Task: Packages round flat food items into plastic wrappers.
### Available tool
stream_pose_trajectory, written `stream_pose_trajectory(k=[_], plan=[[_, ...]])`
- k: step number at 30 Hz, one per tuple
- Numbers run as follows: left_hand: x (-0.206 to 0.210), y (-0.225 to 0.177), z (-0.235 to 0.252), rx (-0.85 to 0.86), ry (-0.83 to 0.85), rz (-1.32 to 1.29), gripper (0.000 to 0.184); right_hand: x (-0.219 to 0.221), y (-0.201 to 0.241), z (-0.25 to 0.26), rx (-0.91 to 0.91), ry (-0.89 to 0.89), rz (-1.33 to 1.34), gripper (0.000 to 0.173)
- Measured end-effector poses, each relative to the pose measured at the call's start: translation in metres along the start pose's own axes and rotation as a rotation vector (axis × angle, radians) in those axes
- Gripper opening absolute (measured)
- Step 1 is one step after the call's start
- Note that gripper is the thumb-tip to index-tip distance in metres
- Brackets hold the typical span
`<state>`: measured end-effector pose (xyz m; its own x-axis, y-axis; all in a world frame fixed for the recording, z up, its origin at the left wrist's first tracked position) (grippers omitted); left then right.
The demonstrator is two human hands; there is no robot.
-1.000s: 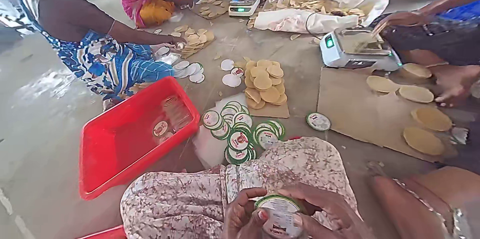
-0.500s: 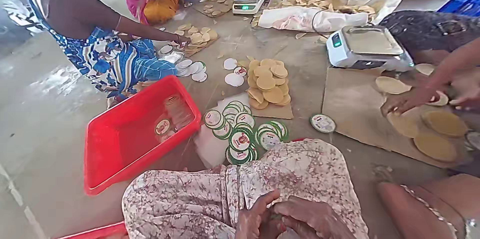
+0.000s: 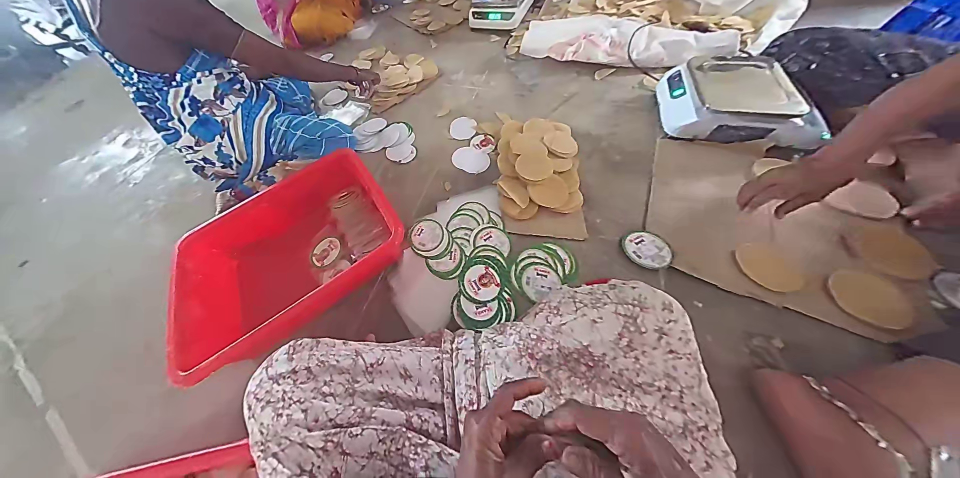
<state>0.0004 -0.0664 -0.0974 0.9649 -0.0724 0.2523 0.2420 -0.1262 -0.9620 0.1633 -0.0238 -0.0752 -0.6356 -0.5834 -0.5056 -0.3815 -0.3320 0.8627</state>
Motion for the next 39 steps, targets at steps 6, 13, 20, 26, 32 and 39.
stream_pose_trajectory(k=[6, 13, 20, 26, 32, 39], plan=[[-0.012, -0.012, 0.000, 0.088, -0.150, -0.098, 0.039, -0.004, -0.002, -0.006, -0.028, -0.155, 0.223, 0.027], [-0.007, -0.011, 0.000, 0.191, -0.122, -0.096, 0.032, 0.000, -0.002, -0.007, -0.050, -0.066, 0.129, 0.024], [-0.015, -0.009, 0.002, 0.249, -0.176, -0.322, 0.034, -0.005, 0.002, 0.000, -0.142, -0.149, -0.078, 0.016], [-0.010, 0.011, -0.003, 0.098, -0.034, -0.300, 0.026, -0.032, 0.007, 0.003, -0.156, -0.399, 0.191, 0.024], [0.001, -0.010, -0.004, 0.186, -0.022, 0.328, 0.015, -0.029, -0.009, 0.006, -0.027, -0.206, 0.011, 0.037], [0.012, -0.017, -0.006, 0.296, 0.058, 0.501, 0.016, -0.032, -0.004, 0.008, -0.091, -0.189, 0.113, 0.033]])
Point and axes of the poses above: each hand's wrist, its own z-axis towards the middle knuckle, its own x-axis out of the palm, y = z × x, the point moved 5 cm from there along z, towards the middle knuckle, and after that the axes turned 9 degrees about -z, right-handed, at the moved point
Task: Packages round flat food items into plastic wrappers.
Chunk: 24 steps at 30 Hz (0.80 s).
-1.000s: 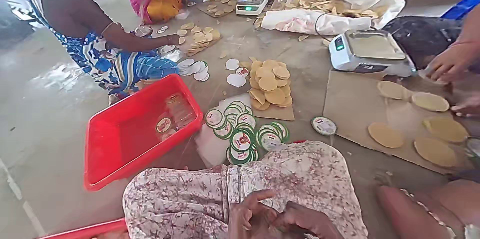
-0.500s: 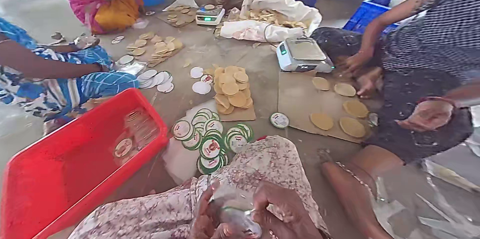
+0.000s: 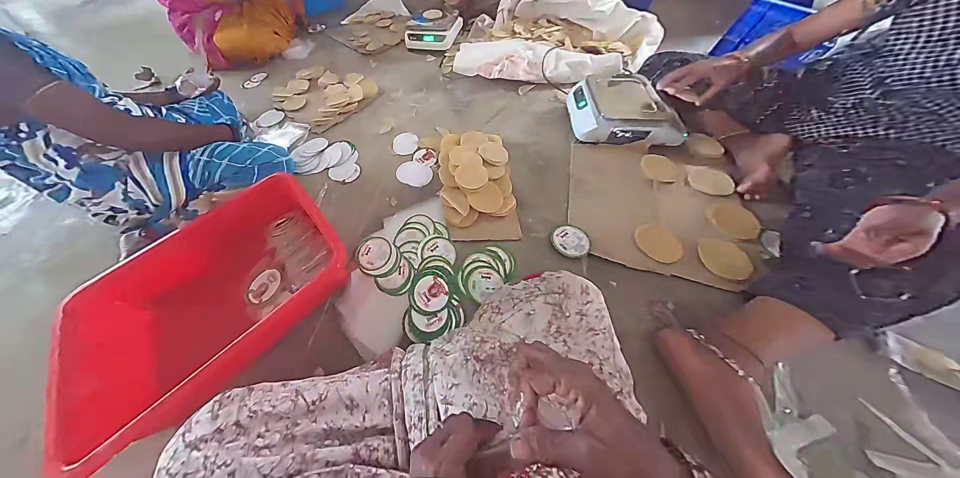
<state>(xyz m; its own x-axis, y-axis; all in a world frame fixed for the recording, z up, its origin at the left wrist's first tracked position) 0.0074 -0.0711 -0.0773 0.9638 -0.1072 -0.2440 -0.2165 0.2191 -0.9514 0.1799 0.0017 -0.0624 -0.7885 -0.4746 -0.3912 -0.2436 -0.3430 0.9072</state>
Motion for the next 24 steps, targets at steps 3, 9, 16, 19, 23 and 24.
stream_pose_trajectory(k=[3, 9, 16, 19, 23, 24], plan=[[-0.010, 0.005, -0.005, -0.032, -0.038, -0.042, 0.015, -0.016, -0.002, -0.004, -0.027, 0.000, -0.054, 0.040], [-0.017, 0.010, -0.006, -0.053, -0.077, -0.158, 0.015, -0.017, 0.002, -0.007, -0.104, 0.059, -0.078, 0.036], [-0.029, 0.017, -0.011, -0.044, -0.134, -0.221, 0.013, -0.038, 0.004, -0.008, -0.106, 0.009, -0.289, 0.035], [-0.034, 0.023, -0.015, -0.079, -0.136, -0.230, 0.013, -0.046, 0.005, -0.007, -0.129, 0.001, -0.246, 0.026], [-0.030, 0.022, -0.015, -0.056, -0.117, -0.302, 0.012, -0.025, 0.013, -0.002, -0.162, 0.042, -0.314, 0.029], [-0.031, 0.023, -0.016, -0.045, -0.135, -0.309, 0.011, -0.026, 0.013, -0.002, -0.155, 0.007, -0.368, 0.030]])
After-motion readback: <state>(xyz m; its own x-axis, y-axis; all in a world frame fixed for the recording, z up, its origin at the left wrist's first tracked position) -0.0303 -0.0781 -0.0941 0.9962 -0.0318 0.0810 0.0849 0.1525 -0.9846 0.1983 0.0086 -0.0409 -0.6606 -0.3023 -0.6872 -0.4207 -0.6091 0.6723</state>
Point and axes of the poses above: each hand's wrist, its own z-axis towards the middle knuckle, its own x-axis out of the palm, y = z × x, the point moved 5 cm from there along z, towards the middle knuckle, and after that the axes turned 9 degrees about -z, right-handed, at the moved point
